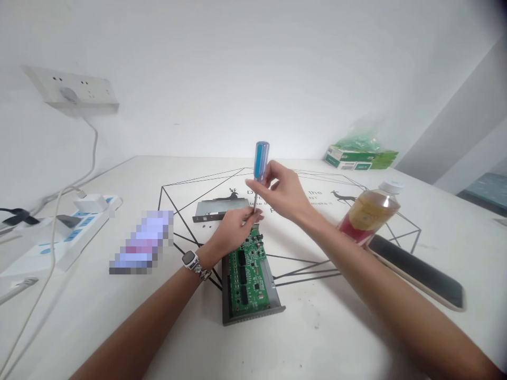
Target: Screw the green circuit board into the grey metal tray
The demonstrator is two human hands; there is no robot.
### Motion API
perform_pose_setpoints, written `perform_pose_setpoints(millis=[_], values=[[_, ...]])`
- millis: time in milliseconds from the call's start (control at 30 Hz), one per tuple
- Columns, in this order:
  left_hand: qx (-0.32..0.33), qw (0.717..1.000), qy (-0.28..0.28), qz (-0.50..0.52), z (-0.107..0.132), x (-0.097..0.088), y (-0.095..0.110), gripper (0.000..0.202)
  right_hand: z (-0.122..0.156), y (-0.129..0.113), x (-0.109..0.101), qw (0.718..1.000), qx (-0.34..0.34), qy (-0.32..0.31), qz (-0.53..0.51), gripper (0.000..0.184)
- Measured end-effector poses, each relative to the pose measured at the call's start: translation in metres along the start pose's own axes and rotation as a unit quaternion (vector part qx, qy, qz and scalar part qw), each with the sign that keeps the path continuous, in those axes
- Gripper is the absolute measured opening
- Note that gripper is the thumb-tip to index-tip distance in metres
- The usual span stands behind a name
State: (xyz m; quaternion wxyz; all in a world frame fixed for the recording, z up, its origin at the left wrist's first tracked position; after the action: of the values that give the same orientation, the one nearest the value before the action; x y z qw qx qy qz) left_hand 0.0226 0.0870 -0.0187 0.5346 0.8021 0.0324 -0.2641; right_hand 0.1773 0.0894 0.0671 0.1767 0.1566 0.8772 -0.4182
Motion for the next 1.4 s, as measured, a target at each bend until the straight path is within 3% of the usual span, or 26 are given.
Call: perform_pose_setpoints(millis=[133,167,233,400,500,567,700,767,1000,1133,1233,1300,1400], values=[[0.008,1.000,-0.008,-0.024,0.000,-0.001,-0.001,0.031,-0.005,-0.001,-0.013,0.981,-0.005,-0.189,-0.055,0.036],[0.011,1.000,-0.010,-0.026,0.000,-0.002,-0.002,0.031,-0.006,-0.001,-0.017,0.976,-0.005,-0.209,-0.061,0.037],[0.015,1.000,-0.014,-0.022,0.001,-0.002,-0.003,0.032,-0.007,0.000,-0.021,0.980,0.000,-0.193,-0.046,0.038],[0.008,1.000,-0.011,-0.021,0.001,-0.002,-0.004,0.033,0.000,0.000,-0.006,0.999,0.018,-0.035,0.014,0.040],[0.000,1.000,-0.009,-0.022,0.001,-0.001,-0.003,0.034,0.003,-0.004,0.001,0.999,0.011,0.022,0.048,0.041],[-0.005,1.000,-0.010,-0.022,0.001,-0.001,-0.003,0.036,0.002,-0.005,-0.001,0.998,0.005,0.007,0.068,0.033],[-0.012,0.999,-0.016,-0.046,0.001,-0.004,-0.004,0.038,-0.003,-0.003,-0.012,0.987,0.011,-0.159,-0.019,0.037],[-0.008,0.998,-0.020,-0.059,0.001,-0.005,-0.005,0.037,-0.004,-0.002,-0.016,0.978,0.015,-0.201,-0.063,0.037],[0.014,0.995,-0.006,-0.098,0.003,-0.006,-0.002,0.037,-0.001,-0.005,-0.008,0.989,0.007,-0.132,-0.067,0.030],[0.030,0.991,0.038,-0.128,0.004,-0.038,0.003,0.034,0.001,-0.005,-0.003,0.990,0.023,-0.110,-0.081,0.033],[-0.028,0.973,0.127,-0.192,0.007,-0.082,0.002,0.033,0.002,-0.009,-0.001,0.993,0.024,-0.034,-0.110,0.031],[-0.063,0.959,0.154,-0.230,0.010,-0.107,0.001,0.031,0.005,-0.011,0.007,0.988,0.016,0.012,-0.151,0.029],[-0.081,0.943,0.178,-0.268,0.014,-0.129,-0.002,0.026,0.013,-0.009,0.029,0.974,0.015,0.006,-0.224,0.028]])
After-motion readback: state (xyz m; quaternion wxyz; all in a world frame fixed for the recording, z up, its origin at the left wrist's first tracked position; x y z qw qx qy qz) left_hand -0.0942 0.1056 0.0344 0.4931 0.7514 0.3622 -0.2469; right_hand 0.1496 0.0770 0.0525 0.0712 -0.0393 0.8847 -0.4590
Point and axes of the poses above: each hand's wrist, its own z-axis away from the middle knuckle, its own x-axis out of the palm, y = z × x, the point moved 2 cm from there along -z, towards the middle knuckle, and after that the axes turned 5 degrees about -x, right-handed, at the moved point
